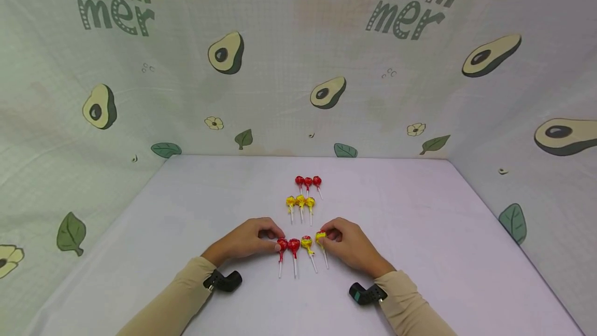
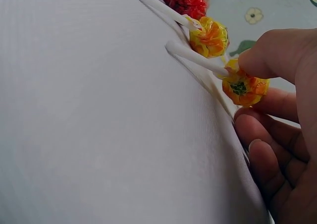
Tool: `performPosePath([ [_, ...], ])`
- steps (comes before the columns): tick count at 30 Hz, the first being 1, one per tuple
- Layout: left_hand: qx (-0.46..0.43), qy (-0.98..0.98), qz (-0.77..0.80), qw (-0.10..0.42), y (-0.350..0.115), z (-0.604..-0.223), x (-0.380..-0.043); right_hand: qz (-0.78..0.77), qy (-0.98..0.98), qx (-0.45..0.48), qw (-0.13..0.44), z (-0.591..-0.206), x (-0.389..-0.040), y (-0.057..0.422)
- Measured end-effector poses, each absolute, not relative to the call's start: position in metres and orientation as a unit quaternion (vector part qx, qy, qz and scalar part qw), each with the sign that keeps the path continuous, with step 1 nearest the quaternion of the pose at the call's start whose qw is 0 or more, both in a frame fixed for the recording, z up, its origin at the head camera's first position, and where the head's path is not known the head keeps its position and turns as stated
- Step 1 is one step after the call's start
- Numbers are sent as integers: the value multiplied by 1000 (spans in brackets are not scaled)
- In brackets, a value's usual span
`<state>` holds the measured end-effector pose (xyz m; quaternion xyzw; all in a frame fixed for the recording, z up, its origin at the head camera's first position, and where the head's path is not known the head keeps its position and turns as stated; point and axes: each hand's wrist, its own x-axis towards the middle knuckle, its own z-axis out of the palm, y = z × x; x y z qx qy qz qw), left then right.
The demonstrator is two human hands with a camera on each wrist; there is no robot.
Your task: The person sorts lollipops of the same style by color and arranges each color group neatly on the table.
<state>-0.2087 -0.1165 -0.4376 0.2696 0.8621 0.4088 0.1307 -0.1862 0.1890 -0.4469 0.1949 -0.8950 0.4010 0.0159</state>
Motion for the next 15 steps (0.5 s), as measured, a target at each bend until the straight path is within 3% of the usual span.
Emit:
performPosePath([
  [15,260,866,404,141,-116,-435,-208,414,-894,168,9,-444,-187,188],
])
